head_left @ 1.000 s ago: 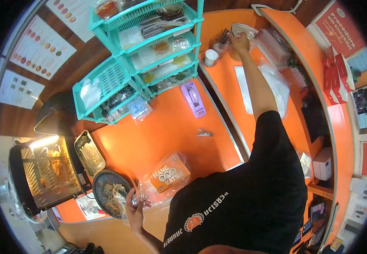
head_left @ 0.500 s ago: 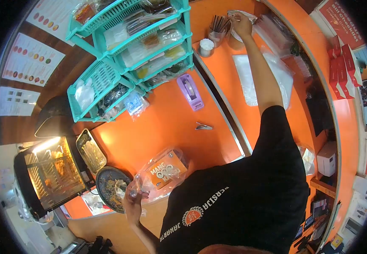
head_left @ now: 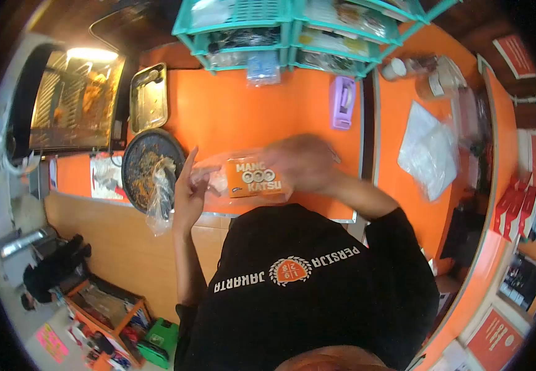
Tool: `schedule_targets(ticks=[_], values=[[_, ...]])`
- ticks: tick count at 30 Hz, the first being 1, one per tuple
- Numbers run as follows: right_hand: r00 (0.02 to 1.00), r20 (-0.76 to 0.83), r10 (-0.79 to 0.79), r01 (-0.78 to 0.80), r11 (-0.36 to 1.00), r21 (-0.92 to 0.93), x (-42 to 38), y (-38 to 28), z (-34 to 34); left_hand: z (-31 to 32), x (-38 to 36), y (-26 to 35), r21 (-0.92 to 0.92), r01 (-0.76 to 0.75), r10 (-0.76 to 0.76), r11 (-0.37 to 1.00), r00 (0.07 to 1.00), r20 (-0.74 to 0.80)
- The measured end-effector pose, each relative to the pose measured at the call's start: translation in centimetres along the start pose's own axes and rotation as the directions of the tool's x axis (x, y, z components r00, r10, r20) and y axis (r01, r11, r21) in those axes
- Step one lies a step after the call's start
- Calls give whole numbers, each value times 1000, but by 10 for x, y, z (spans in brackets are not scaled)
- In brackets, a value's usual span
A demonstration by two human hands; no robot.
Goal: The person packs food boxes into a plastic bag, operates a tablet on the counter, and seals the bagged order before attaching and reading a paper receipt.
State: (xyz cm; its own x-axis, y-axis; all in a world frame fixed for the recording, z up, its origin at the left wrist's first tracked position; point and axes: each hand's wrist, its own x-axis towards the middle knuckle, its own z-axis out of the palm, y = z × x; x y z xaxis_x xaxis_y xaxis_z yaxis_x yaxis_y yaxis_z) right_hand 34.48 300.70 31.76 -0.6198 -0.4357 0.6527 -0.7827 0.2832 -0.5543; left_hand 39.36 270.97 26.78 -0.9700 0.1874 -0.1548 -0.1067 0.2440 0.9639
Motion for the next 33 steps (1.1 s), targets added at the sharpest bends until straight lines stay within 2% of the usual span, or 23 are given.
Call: schedule_targets(ticks=[1, 2, 3, 4, 5, 7, 8, 10, 14, 15, 16, 18, 19, 20, 21, 22, 23, 25, 27, 28, 31, 33], values=[[980, 188, -64, 62, 998, 18, -5, 0, 38, 1, 0, 2, -6, 0, 0, 1000, 1000, -25], [977, 196, -79, 74, 997, 29, -10, 7, 70, 1, 1, 4, -23, -53, 52, 998, 997, -49], [929, 356, -103, 136, 988, -70, -13, 17, 98, -1, -1, 5, -38, -107, 104, 994, 992, -69], [856, 507, -102, 210, 964, -161, -19, 28, 120, -2, -4, 4, -193, -47, 34, 980, 997, -71], [851, 514, -108, 218, 963, -158, -32, 43, 136, -6, -7, 2, -199, -51, 35, 979, 996, -79], [838, 520, 164, -37, 969, -245, -57, 70, 145, -12, -12, -5, -208, -18, 7, 978, 999, -54], [831, 533, 161, -31, 969, -244, -57, 71, 142, -15, -14, -8, -238, -17, 9, 971, 999, -31], [809, 490, 324, -255, 945, -205, -54, 70, 136, -15, -17, -15, -274, -20, 16, 961, 1000, -17], [798, 535, 278, -129, 945, -299, -41, 57, 135, -17, -17, -15, -326, -25, 46, 945, 997, 57], [565, 618, 546, -383, 838, -389, -34, 50, 138, -17, -15, -16, -344, -33, 65, 938, 995, 82], [250, 647, 721, -572, 649, -502, -28, 46, 142, -18, -13, -16, -300, -65, 97, 952, 991, 94], [355, 703, 616, -356, 784, -508, -51, 80, 160, -16, -12, -37, -316, -143, 199, 938, 968, 150], [239, 724, 647, -532, 711, -460, -32, 83, 160, -10, -11, -31, -401, -74, 145, 913, 978, 150], [232, 790, 567, -588, 729, -350, -102, 169, 174, -5, -8, -40, -346, -152, 205, 926, 971, 121], [223, 848, 480, -647, 724, -240, -167, 249, 187, 2, -9, -51, -232, -305, 332, 924, 940, 85], [174, 863, 474, -716, 662, -220, -183, 274, 186, 6, -10, -58, -127, -434, 444, 892, 895, 56], [93, 858, 505, -688, 656, -311, -156, 242, 174, 10, -9, -65, -67, -515, 519, 854, 854, 46], [-5, 844, 536, -584, 684, -437, -108, 200, 167, -1, -15, -61, -138, -445, 463, 885, 875, 141], [-55, 841, 539, -512, 707, -487, -79, 182, 166, -16, -23, -57, -223, -280, 330, 934, 914, 237], [-73, 836, 543, -489, 711, -505, -70, 178, 165, -12, -20, -68, -226, -309, 350, 924, 920, 175], [-112, 828, 549, -450, 715, -535, -49, 160, 159, -14, -5, -93, -205, -397, 437, 895, 874, 215], [-122, 826, 550, -446, 713, -541, -38, 147, 153, -36, -7, -75, -266, -278, 366, 923, 849, 382]])
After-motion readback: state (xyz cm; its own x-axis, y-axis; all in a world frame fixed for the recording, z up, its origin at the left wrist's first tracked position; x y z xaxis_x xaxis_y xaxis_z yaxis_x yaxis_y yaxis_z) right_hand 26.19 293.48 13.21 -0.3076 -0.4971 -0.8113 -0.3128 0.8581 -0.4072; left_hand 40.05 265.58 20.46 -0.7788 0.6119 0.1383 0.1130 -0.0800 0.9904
